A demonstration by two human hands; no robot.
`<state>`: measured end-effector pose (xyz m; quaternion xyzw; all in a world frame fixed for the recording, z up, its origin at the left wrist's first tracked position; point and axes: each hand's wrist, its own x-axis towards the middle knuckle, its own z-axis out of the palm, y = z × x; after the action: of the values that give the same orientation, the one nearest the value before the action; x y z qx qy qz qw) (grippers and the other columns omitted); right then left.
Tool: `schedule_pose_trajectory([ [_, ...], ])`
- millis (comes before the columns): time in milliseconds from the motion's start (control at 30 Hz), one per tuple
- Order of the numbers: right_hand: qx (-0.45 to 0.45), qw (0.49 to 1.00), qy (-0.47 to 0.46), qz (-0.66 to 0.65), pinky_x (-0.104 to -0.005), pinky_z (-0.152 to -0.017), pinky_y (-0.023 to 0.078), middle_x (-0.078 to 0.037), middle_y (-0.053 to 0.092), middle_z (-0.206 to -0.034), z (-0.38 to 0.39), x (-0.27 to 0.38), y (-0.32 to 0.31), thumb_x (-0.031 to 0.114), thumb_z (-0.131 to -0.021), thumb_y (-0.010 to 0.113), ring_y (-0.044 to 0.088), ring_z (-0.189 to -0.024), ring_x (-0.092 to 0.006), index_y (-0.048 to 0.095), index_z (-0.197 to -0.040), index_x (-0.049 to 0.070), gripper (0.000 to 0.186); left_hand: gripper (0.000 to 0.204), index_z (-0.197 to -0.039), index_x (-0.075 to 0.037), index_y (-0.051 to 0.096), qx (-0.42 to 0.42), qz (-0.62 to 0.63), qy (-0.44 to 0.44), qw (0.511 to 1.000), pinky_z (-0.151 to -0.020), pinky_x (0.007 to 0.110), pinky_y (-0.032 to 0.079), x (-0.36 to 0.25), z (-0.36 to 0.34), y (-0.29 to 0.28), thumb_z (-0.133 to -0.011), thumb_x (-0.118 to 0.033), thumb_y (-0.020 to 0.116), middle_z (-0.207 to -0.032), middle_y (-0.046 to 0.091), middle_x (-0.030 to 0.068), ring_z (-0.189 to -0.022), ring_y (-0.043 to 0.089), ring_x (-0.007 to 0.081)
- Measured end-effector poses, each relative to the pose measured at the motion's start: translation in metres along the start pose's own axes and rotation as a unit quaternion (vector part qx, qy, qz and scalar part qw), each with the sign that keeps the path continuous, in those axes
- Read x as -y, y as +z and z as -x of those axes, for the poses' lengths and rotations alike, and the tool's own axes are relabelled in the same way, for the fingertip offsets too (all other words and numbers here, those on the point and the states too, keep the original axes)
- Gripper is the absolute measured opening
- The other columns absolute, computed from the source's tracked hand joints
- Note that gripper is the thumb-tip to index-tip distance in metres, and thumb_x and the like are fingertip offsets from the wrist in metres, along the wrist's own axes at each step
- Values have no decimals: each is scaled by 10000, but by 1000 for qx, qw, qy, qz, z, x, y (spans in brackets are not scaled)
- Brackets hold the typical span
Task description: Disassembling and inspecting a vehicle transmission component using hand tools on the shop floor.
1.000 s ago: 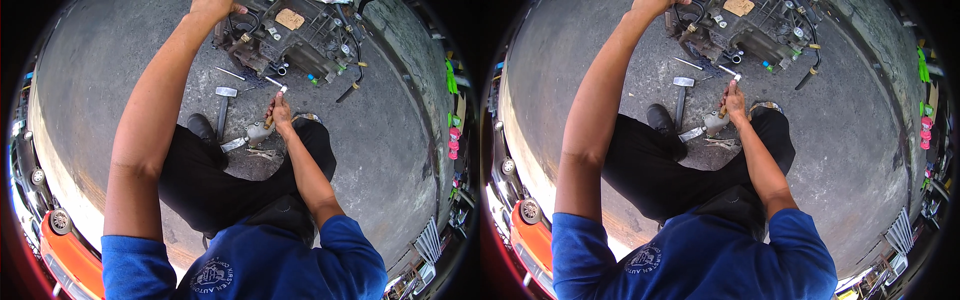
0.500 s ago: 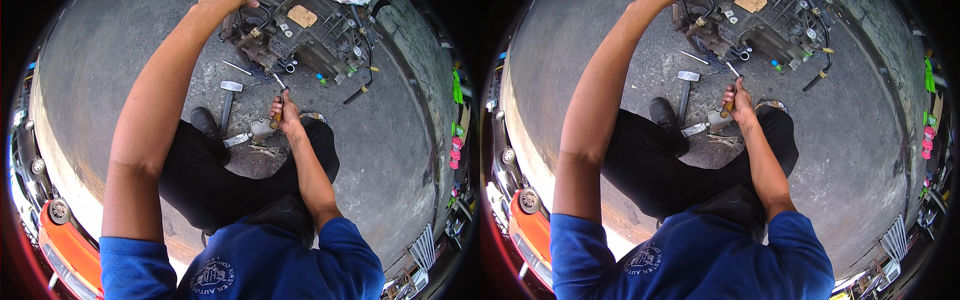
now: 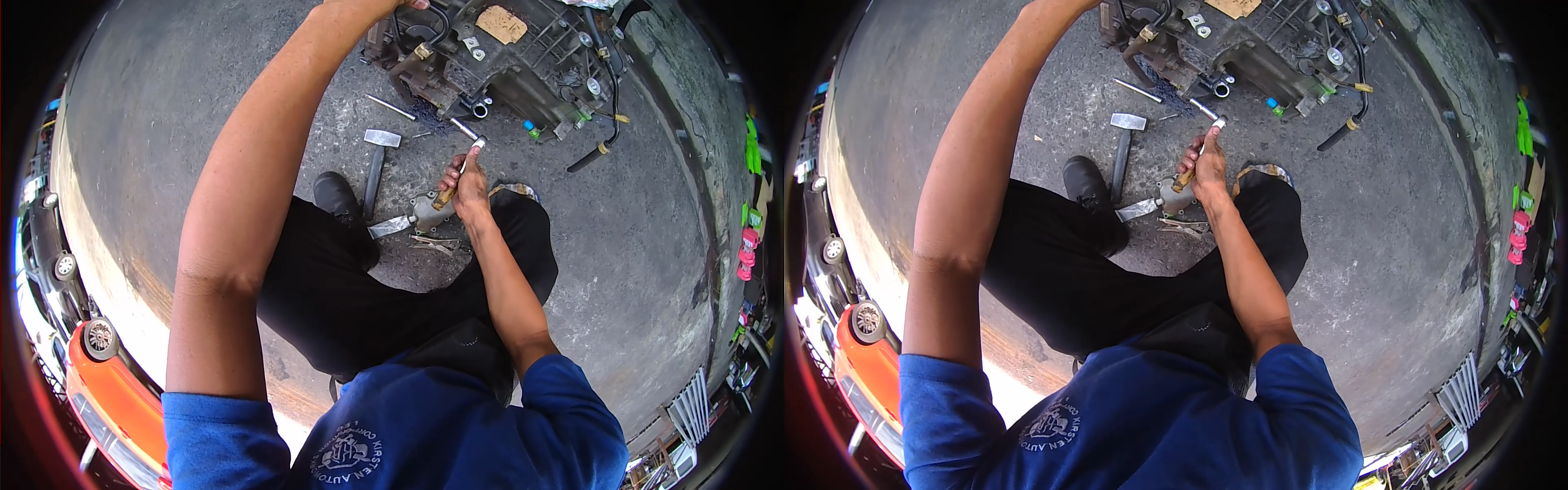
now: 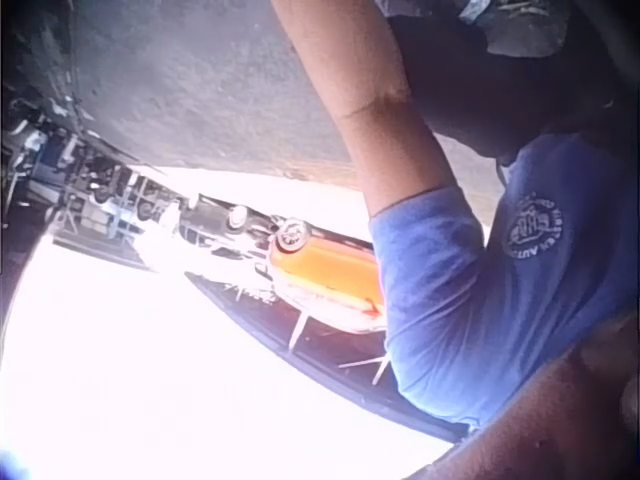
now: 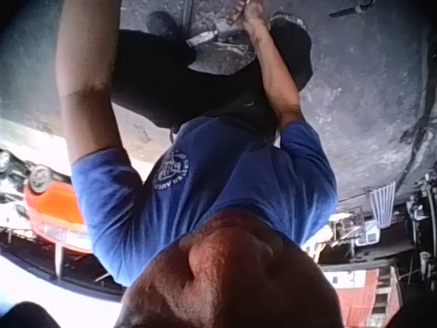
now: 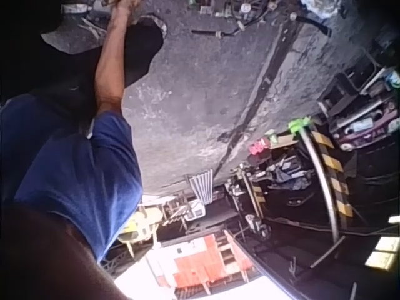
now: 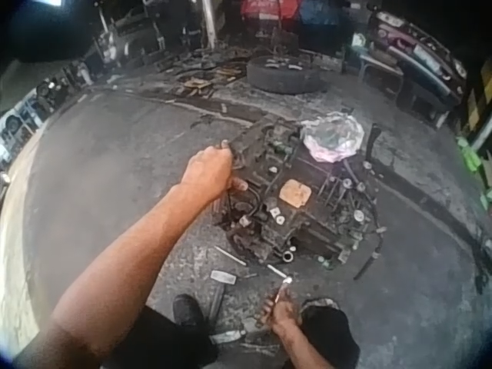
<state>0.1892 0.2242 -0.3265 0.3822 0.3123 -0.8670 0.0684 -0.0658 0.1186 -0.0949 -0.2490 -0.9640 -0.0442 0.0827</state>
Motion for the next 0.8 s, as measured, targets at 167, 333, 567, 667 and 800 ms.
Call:
schedule_pose_trajectory([
  [167, -42, 999, 21, -9, -262, -466, 310, 51, 295, -570, 5, 1, 8, 651, -870, 407, 278, -462, -82, 382, -701, 149, 531, 788, -1177, 126, 496, 10, -11, -4, 1000, -738, 404, 534, 0, 1, -4, -654, -379, 800, -901, 650, 251, -870, 655, 359],
  [333, -20, 997, 60, -34, -240, -454, 297, 62, 290, -564, 5, 16, 2, 647, -873, 408, 266, -438, -69, 380, -695, 154, 524, 803, -1195, 111, 491, 21, -28, -14, 999, -734, 405, 537, -4, 2, -3, -652, -399, 794, -905, 652, 247, -871, 658, 358],
  [567, -70, 995, -38, 52, -263, -429, 328, 44, 331, -554, 4, -1, 2, 643, -890, 400, 309, -434, -74, 410, -719, 128, 542, 844, -1227, 87, 475, 21, -42, -23, 999, -745, 415, 536, -11, 1, -7, -656, -456, 776, -894, 657, 237, -862, 658, 366],
  [667, -54, 998, -17, 5, -261, -417, 331, 51, 333, -545, 1, 3, -1, 667, -866, 420, 319, -433, -78, 418, -717, 127, 560, 810, -1181, 58, 496, 21, -42, -8, 999, -797, 434, 514, -6, 1, -4, -649, -488, 767, -942, 653, 243, -929, 636, 385],
  [800, -52, 998, -29, -14, -259, -424, 326, 58, 338, -545, 3, 9, -10, 695, -841, 433, 307, -426, -64, 423, -710, 135, 576, 816, -1181, 31, 502, 36, -48, -18, 998, -849, 440, 496, -10, -2, -2, -620, -495, 775, -1034, 641, 239, -988, 624, 379],
])
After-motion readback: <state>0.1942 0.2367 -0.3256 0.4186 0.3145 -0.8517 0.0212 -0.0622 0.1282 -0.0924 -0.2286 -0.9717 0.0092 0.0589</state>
